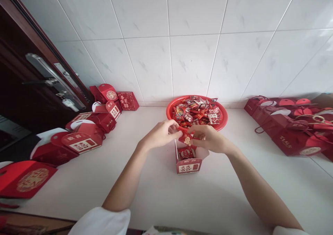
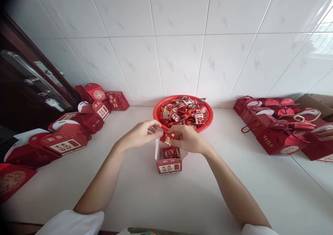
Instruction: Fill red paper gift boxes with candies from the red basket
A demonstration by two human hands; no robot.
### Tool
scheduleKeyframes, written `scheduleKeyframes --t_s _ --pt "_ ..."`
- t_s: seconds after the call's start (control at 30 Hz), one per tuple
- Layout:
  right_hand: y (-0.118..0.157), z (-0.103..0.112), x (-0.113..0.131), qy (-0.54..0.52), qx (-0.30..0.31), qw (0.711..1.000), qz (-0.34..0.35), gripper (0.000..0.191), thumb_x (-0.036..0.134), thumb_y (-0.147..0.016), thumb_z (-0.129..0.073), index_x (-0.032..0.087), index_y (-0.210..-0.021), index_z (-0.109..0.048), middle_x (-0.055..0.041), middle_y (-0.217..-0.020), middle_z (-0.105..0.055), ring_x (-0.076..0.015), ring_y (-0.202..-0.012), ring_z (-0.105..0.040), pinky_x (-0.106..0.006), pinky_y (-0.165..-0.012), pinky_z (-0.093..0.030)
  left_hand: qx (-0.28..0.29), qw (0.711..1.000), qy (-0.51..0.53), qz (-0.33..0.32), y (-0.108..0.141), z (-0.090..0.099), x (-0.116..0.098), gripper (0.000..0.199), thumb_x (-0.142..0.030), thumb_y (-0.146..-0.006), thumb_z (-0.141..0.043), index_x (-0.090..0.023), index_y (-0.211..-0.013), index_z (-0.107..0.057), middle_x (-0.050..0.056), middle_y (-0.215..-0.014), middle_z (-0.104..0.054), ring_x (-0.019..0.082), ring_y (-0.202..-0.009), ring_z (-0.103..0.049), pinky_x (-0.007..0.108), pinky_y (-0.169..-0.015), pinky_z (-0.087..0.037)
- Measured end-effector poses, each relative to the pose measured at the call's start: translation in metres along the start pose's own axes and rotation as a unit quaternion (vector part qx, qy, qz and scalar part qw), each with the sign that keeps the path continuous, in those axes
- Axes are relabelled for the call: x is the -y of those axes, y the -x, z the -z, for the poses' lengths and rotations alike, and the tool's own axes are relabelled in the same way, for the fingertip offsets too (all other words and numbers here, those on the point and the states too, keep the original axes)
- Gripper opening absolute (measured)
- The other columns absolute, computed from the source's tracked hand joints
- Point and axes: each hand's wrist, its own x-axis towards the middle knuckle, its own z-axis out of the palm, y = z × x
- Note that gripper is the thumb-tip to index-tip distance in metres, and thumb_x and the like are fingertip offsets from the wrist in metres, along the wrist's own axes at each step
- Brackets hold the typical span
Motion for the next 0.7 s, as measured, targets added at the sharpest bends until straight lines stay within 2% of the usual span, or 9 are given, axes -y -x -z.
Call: scheduleKeyframes --t_s 0.07,0.13,0.2,0.27,0.37,0.43,0.6,0.7 --pt "0.003 0.001 0.001 0.042 0.066 0.997 -0.016 0.016 0.033 -0.086 -0.064 0.02 -0.092 -0.07 0.0011 -0.068 -0.065 -0.0126 -0.057 -0.054 -0.024 -0.051 -0.04 0.045 0.998 -0.028 0.031 0.003 0.004 0.002 0.027 -0.043 -0.077 -0.072 -0.021 -0.09 -0.066 0.004 -0.086 -0.072 0.021 -0.08 -0.069 0.028 -0.065 -0.052" --pt "0.003 0.0 0.0 0.058 0.091 0.994 -0.024 0.019 0.029 -0.085 -0.063 0.021 -0.1 -0.072 -0.0004 -0.074 -0.068 -0.0139 -0.061 -0.057 -0.025 -0.053 -0.042 0.088 0.994 -0.014 0.058 0.005 0.005 0.001 0.024 -0.038 -0.077 -0.07 -0.021 -0.094 -0.065 0.002 -0.08 -0.071 0.019 -0.068 -0.068 0.026 -0.057 -0.049" --pt "0.002 -0.001 -0.001 0.074 0.06 0.995 -0.021 0.024 0.028 -0.083 -0.064 0.021 -0.105 -0.071 -0.0015 -0.078 -0.069 -0.0152 -0.065 -0.059 -0.026 -0.057 -0.044 0.112 0.992 0.006 0.063 0.005 0.005 0.0 0.025 -0.029 -0.076 -0.066 -0.021 -0.099 -0.064 0.0 -0.077 -0.069 0.017 -0.06 -0.066 0.024 -0.053 -0.048" --pt "0.001 0.001 -0.002 0.091 0.004 0.996 -0.016 0.023 0.027 -0.082 -0.064 0.02 -0.103 -0.07 -0.0021 -0.08 -0.069 -0.0156 -0.068 -0.059 -0.027 -0.061 -0.045 0.115 0.993 0.005 0.041 0.004 0.004 -0.001 0.028 -0.022 -0.074 -0.062 -0.021 -0.102 -0.065 0.0 -0.077 -0.068 0.016 -0.061 -0.065 0.023 -0.053 -0.047" --pt "0.003 0.011 -0.002 0.128 -0.06 0.99 -0.018 0.011 0.029 -0.08 -0.067 0.021 -0.086 -0.066 -0.0025 -0.081 -0.067 -0.0164 -0.072 -0.057 -0.027 -0.063 -0.045 0.115 0.993 -0.006 0.014 0.003 0.004 -0.001 0.027 -0.017 -0.07 -0.06 -0.019 -0.096 -0.068 0.0 -0.078 -0.067 0.015 -0.063 -0.062 0.022 -0.054 -0.046" --pt "0.008 0.019 -0.002 0.155 -0.064 0.985 -0.038 0.016 0.034 -0.078 -0.071 0.021 -0.079 -0.062 -0.0025 -0.081 -0.066 -0.0173 -0.073 -0.058 -0.028 -0.062 -0.044 0.133 0.991 0.01 0.022 0.003 0.005 -0.001 0.025 -0.018 -0.069 -0.061 -0.019 -0.093 -0.07 0.001 -0.078 -0.067 0.015 -0.063 -0.062 0.022 -0.053 -0.047" --pt "0.019 0.029 -0.001 0.182 0.058 0.977 -0.098 0.021 0.033 -0.072 -0.075 0.022 -0.08 -0.059 -0.0022 -0.076 -0.067 -0.0177 -0.065 -0.059 -0.028 -0.055 -0.041 0.18 0.981 0.064 0.035 0.005 0.003 -0.007 0.02 -0.02 -0.07 -0.065 -0.018 -0.088 -0.074 0.0 -0.069 -0.067 0.015 -0.061 -0.063 0.023 -0.053 -0.049" --pt "0.02 0.03 0.001 0.185 0.086 0.976 -0.075 0.021 0.029 -0.073 -0.072 0.022 -0.072 -0.052 -0.0006 -0.072 -0.064 -0.0161 -0.062 -0.056 -0.028 -0.053 -0.039 0.153 0.98 0.121 0.034 0.004 -0.001 -0.01 0.018 -0.022 -0.071 -0.067 -0.017 -0.087 -0.074 0.002 -0.073 -0.071 0.017 -0.065 -0.067 0.024 -0.057 -0.052"
